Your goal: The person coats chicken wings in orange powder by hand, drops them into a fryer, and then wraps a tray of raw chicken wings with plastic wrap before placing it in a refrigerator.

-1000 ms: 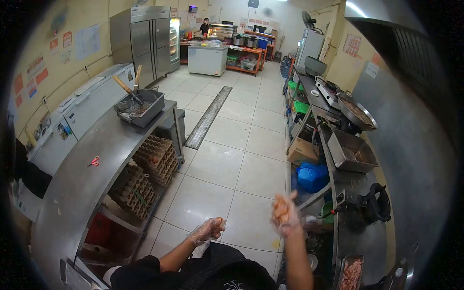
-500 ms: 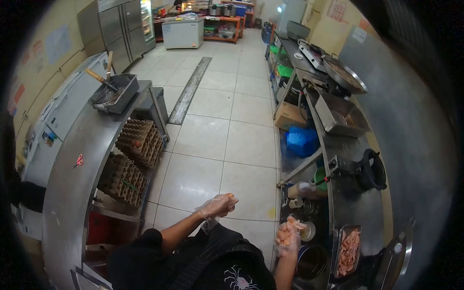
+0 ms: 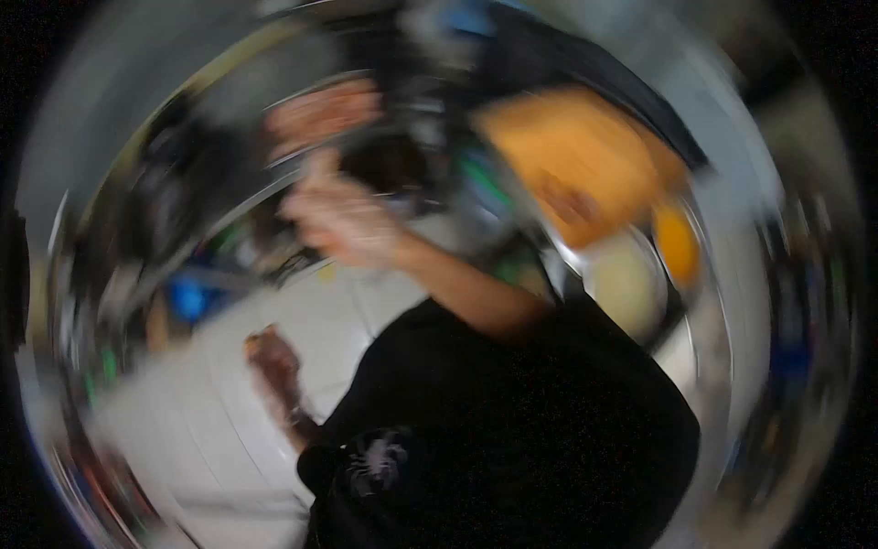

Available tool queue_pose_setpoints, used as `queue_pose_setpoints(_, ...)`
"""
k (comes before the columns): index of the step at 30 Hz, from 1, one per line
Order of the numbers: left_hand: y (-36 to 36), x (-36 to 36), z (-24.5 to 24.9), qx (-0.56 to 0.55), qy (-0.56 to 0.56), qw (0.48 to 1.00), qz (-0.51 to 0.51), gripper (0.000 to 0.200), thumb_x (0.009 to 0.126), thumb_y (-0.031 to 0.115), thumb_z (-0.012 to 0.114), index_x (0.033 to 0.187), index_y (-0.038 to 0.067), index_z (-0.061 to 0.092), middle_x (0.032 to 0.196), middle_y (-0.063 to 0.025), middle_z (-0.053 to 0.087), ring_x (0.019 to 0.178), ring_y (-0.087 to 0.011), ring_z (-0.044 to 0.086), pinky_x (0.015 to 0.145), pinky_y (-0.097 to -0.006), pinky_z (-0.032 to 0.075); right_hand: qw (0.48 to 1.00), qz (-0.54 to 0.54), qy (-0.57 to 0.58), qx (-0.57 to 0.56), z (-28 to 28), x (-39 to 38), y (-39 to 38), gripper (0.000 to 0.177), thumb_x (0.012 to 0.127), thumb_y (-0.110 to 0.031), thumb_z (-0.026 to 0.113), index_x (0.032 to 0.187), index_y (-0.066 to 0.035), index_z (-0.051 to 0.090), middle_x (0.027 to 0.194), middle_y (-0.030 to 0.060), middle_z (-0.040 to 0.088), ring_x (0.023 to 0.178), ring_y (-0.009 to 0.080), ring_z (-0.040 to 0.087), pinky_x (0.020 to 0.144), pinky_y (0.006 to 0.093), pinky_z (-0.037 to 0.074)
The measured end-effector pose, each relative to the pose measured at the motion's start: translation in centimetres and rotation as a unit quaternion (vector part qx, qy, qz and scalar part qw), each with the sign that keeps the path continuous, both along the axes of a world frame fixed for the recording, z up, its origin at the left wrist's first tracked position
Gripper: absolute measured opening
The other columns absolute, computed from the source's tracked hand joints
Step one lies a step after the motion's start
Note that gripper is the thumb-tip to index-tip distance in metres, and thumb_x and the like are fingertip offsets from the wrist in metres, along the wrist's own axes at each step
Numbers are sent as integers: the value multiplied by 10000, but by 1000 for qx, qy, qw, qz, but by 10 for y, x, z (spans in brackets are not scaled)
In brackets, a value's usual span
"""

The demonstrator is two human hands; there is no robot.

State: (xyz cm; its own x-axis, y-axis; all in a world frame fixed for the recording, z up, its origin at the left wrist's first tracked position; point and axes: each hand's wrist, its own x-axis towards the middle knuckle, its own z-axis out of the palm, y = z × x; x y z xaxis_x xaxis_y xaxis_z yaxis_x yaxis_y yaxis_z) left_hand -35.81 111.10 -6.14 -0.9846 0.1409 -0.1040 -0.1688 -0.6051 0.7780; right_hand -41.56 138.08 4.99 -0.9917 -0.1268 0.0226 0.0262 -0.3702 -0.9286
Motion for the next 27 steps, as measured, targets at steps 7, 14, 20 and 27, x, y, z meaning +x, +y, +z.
queue_pose_setpoints(7,155,-102,27,-240,93,919,-298,317,907,373,518,860,59,503,700,-17,469,467,-69,363,376,-194,277,936,-276,-64,207,1,53,148,599,870,-588,394,885,-23,590,568,15,552,424,99,465,417,249,391)
queue_pose_setpoints(14,338,-126,77,-317,127,817,-464,384,895,401,549,1019,38,542,669,44,439,558,-23,389,466,-165,305,686,-694,-93,196,-36,151,274,505,878,-508,458,914,-20,587,556,15,478,406,51,377,362,209,257)
queue_pose_setpoints(20,477,-150,49,-461,530,534,-471,398,849,346,569,1103,40,578,1113,-109,595,943,-252,589,804,-332,465,667,-713,-117,182,-52,178,328,384,852,-393,583,938,-20,609,654,51,572,433,90,462,376,222,332)
queue_pose_setpoints(27,585,-132,-41,-445,712,280,-466,356,855,297,521,1091,44,603,1236,-140,541,1062,-313,563,889,-390,459,637,-640,-229,363,-54,159,336,286,828,-191,605,1034,7,596,682,52,593,502,87,486,459,248,392)
